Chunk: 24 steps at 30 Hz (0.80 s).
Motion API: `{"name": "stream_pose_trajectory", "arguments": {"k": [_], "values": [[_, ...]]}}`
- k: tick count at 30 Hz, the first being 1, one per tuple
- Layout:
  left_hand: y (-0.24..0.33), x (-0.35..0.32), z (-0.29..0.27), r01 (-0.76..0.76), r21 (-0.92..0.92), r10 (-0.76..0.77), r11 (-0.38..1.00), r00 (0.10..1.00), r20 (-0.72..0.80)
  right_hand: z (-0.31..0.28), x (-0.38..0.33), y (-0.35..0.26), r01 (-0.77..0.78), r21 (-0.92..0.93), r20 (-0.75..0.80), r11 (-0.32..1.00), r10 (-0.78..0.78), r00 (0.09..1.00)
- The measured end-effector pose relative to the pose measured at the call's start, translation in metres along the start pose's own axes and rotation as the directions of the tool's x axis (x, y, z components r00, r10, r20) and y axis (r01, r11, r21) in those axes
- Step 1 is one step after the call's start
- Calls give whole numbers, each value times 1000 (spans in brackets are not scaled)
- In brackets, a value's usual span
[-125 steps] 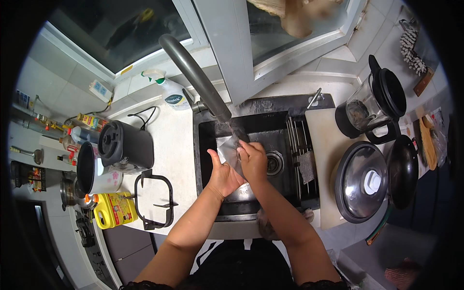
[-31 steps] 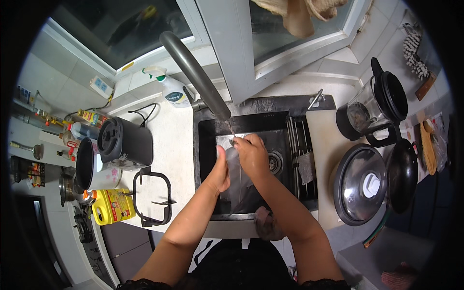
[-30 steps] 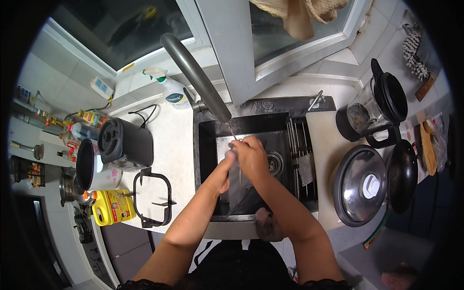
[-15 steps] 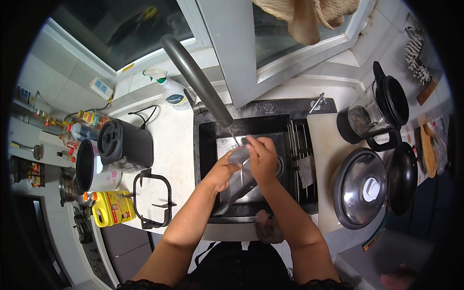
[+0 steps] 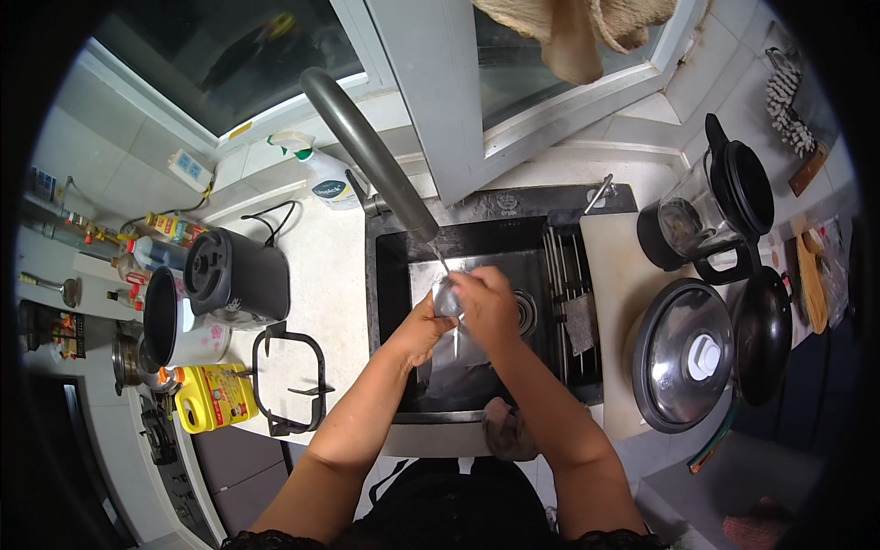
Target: The person wipes the range hood with a cloth, then moves to the sink to wash the cloth and a silver tray under running water. They rinse the items thoroughly and place the tray on the counter.
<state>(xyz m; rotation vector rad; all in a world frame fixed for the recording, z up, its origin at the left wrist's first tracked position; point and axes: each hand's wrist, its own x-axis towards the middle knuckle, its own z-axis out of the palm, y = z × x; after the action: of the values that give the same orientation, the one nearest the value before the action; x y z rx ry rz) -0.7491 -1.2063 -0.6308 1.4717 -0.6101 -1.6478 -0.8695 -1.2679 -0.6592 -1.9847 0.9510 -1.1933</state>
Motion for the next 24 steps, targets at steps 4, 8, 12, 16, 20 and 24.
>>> {"name": "stream_pose_trajectory", "arguments": {"k": [4,8,12,16,20,24], "values": [[-5,2,3,-68,-3,68,998,997,-25,5,-5,-11,18,-79,75,997,-12,997],[-23,10,-7,-126,10,127,992,992,-17,5,8,2,-14,-152,28,988,18,999],[-15,8,-8,-63,136,61,989,998,16,7,3,-5,44,-99,73,994,-37,997],[-5,-1,3,-30,132,31,991,999,-11,1,14,9,-23,-182,-15,983,21,1000],[0,-3,1,42,21,-40,999,995,-95,-5,12,-13,28,-37,14,999,-27,1000],[-27,15,-16,12,78,-8,997,999,-48,15,-2,14,-178,-38,62,983,180,982]]}}
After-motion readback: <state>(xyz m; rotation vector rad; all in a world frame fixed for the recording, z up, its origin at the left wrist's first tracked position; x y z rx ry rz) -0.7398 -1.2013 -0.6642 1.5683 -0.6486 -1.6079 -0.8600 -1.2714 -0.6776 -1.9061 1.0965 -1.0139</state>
